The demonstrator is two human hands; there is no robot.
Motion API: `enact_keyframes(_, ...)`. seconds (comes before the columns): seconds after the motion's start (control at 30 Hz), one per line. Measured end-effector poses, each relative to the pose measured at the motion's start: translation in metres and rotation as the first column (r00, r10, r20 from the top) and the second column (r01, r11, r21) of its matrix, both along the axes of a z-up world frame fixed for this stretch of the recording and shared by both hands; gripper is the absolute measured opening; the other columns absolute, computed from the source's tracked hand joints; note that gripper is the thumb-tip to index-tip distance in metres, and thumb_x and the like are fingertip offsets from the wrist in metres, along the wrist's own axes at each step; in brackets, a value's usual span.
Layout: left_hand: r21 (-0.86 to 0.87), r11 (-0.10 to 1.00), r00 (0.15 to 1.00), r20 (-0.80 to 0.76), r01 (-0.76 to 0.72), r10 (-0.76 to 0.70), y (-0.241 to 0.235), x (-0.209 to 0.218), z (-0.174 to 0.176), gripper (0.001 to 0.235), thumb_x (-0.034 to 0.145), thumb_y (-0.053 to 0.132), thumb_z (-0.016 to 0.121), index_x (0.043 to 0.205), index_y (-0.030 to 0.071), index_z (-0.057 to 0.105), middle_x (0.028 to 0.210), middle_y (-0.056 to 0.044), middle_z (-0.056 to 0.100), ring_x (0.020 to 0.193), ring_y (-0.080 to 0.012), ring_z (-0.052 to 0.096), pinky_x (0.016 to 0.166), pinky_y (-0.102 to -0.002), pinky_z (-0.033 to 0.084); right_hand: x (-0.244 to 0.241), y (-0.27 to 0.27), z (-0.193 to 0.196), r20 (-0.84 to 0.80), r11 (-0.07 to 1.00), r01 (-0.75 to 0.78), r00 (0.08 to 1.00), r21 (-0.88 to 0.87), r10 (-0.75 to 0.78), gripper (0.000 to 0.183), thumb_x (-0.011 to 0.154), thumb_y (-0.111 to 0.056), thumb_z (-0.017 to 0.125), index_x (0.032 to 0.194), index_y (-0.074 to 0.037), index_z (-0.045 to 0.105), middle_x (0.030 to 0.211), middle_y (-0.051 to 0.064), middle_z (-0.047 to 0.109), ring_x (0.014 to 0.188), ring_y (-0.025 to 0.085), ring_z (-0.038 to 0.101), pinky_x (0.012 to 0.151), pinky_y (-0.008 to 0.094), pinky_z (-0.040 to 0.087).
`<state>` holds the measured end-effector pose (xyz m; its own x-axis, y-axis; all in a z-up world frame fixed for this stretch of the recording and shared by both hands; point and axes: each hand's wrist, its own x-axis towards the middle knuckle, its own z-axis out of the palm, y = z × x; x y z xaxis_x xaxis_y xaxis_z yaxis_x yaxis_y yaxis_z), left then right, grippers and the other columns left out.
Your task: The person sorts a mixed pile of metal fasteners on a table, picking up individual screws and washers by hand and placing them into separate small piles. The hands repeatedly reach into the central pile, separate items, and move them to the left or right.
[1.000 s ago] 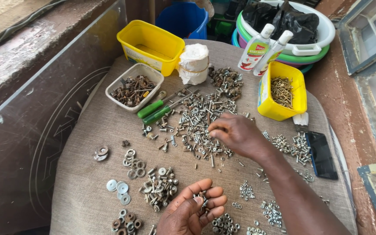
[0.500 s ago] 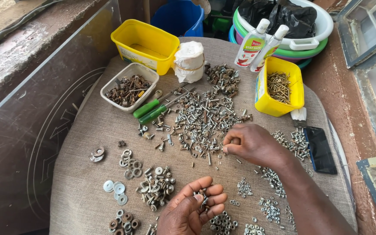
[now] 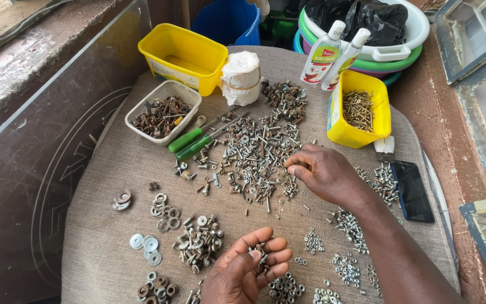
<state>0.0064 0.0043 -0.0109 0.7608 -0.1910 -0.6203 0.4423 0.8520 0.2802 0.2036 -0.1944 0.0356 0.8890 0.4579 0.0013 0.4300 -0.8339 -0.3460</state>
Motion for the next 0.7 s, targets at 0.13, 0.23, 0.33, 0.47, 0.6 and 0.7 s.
enact_keyframes(0.13, -0.006, 1.000, 0.999, 0.037, 0.014, -0.014, -0.001, -0.002, -0.001, 0.058, 0.087, 0.001, 0.057, 0.143, -0.017, 0.064, 0.125, -0.041, 0.076, 0.110, -0.0512, 0.075, 0.092, -0.053, 0.060, -0.006, -0.002, -0.002, 0.018, 1.000, -0.016, 1.000, 0.018, 0.016, 0.019, 0.094, -0.035, 0.072, 0.105, -0.024, 0.082, 0.101, -0.004, 0.076, 0.092, 0.018, 0.072, 0.081, 0.039, 0.052)
enact_keyframes(0.23, -0.017, 1.000, 1.000, -0.006, 0.011, -0.011, -0.001, 0.000, -0.002, 0.057, 0.090, -0.002, 0.053, 0.144, -0.016, 0.062, 0.126, -0.042, 0.075, 0.110, -0.0518, 0.074, 0.092, -0.054, 0.060, -0.012, 0.008, 0.005, -0.090, 0.997, 0.066, 0.994, -0.041, -0.070, 0.019, 0.090, -0.038, 0.073, 0.101, -0.030, 0.086, 0.093, -0.007, 0.070, 0.077, 0.015, 0.067, 0.072, 0.038, 0.050)
enact_keyframes(0.33, -0.004, 1.000, 1.000, 0.019, 0.005, -0.005, 0.000, -0.002, 0.000, 0.057, 0.090, -0.001, 0.055, 0.144, -0.016, 0.063, 0.126, -0.042, 0.075, 0.110, -0.0519, 0.075, 0.092, -0.053, 0.061, -0.010, 0.008, -0.005, -0.053, 0.999, 0.003, 0.999, -0.034, -0.005, 0.021, 0.094, -0.037, 0.071, 0.108, -0.030, 0.085, 0.093, -0.008, 0.069, 0.080, 0.016, 0.069, 0.072, 0.039, 0.052)
enact_keyframes(0.47, 0.013, 1.000, 1.000, -0.019, -0.023, 0.023, 0.003, -0.004, 0.010, 0.058, 0.089, 0.000, 0.054, 0.144, -0.017, 0.064, 0.126, -0.042, 0.076, 0.110, -0.0519, 0.075, 0.091, -0.053, 0.060, -0.005, 0.004, -0.006, 0.015, 0.999, 0.045, 0.999, 0.008, -0.045, 0.025, 0.095, -0.028, 0.063, 0.109, -0.024, 0.083, 0.107, -0.002, 0.075, 0.091, 0.023, 0.073, 0.080, 0.043, 0.053)
enact_keyframes(0.6, -0.014, 1.000, 1.000, -0.017, -0.021, 0.021, 0.001, -0.003, 0.002, 0.061, 0.089, -0.001, 0.051, 0.147, -0.017, 0.062, 0.128, -0.044, 0.074, 0.114, -0.0557, 0.073, 0.093, -0.054, 0.060, -0.001, -0.001, -0.009, 0.015, 0.997, 0.075, 0.997, -0.010, -0.075, 0.029, 0.096, -0.023, 0.058, 0.112, -0.023, 0.081, 0.112, 0.000, 0.074, 0.095, 0.027, 0.072, 0.081, 0.046, 0.052)
enact_keyframes(0.7, -0.018, 1.000, 1.000, -0.012, -0.004, 0.004, -0.001, -0.001, 0.001, 0.058, 0.090, -0.002, 0.051, 0.146, -0.017, 0.061, 0.128, -0.044, 0.074, 0.114, -0.0557, 0.073, 0.094, -0.056, 0.059, 0.004, -0.008, -0.015, 0.017, 0.998, 0.063, 0.998, -0.030, -0.062, 0.023, 0.091, -0.033, 0.070, 0.109, -0.022, 0.080, 0.115, 0.003, 0.077, 0.101, 0.024, 0.074, 0.084, 0.044, 0.052)
